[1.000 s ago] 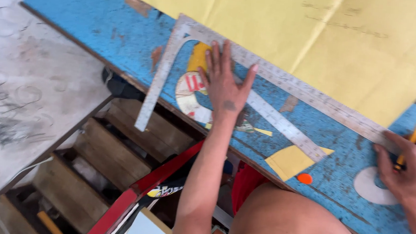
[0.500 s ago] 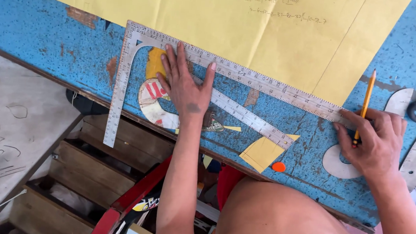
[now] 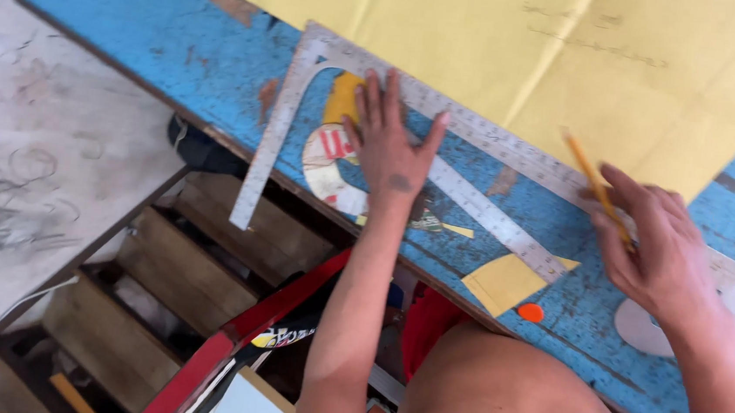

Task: The person measures and marks a large sheet of yellow paper on a blue table using a flexible measuring tape, a pencil, and a set square. They draw straight lines and make marks at specific intervals to create a pattern on the paper.

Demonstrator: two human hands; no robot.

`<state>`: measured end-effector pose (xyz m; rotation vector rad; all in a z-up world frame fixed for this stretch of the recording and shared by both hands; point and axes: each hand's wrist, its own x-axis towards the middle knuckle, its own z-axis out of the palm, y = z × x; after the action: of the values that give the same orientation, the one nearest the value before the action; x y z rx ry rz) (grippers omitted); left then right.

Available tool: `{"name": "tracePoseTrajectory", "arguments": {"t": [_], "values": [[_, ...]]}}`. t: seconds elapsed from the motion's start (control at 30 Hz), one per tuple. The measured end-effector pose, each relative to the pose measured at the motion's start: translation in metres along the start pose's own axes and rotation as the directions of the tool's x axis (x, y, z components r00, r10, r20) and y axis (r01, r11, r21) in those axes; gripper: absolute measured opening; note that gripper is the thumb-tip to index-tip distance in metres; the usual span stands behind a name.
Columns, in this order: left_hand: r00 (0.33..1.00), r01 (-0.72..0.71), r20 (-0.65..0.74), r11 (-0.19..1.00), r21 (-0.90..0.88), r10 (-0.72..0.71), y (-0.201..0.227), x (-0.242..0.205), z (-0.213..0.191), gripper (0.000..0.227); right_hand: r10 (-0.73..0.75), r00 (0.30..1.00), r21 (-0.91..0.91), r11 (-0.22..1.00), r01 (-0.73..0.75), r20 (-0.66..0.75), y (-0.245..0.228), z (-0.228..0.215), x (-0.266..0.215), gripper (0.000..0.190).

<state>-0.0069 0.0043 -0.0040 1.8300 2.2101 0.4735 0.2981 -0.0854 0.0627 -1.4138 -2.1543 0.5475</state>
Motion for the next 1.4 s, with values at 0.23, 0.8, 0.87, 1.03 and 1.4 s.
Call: {"name": "tracePoseTrajectory", "arguments": {"t": [0.23, 0.8, 0.87, 1.03, 1.4], "values": [[0.992, -0.014, -0.129, 0.985, -0.171, -0.009, -0.002, -0.004, 0.007, 0.093, -0.196, 0.981, 0.146, 0.97, 0.194, -0.002, -0.012, 0.085, 0.141, 0.032], [1.0, 0.0, 0.002, 0.99, 0.143, -0.001, -0.002, 0.005, 0.006, 0.096, 0.07, 0.862, -0.372, 0.917, 0.143, 0.502, 0.061, -0.033, 0.054, 0.046], [1.0, 0.004, 0.015, 0.987, 0.161, -0.006, -0.002, 0.007, 0.009, 0.096, 0.15, 0.911, -0.168, 0.982, -0.091, 0.384, 0.086, -0.067, -0.025, 0.038], [0.996, 0.026, 0.073, 0.98, 0.197, -0.042, 0.006, 0.007, 0.003, 0.098, 0.285, 0.938, 0.02, 0.956, -0.294, 0.196, 0.071, -0.089, -0.107, 0.033], [0.954, -0.066, -0.299, 0.992, -0.109, 0.03, -0.086, 0.046, -0.042, 0.048, 0.307, 0.942, -0.047, 0.948, -0.315, -0.134, 0.118, 0.048, -0.142, 0.061]]}}
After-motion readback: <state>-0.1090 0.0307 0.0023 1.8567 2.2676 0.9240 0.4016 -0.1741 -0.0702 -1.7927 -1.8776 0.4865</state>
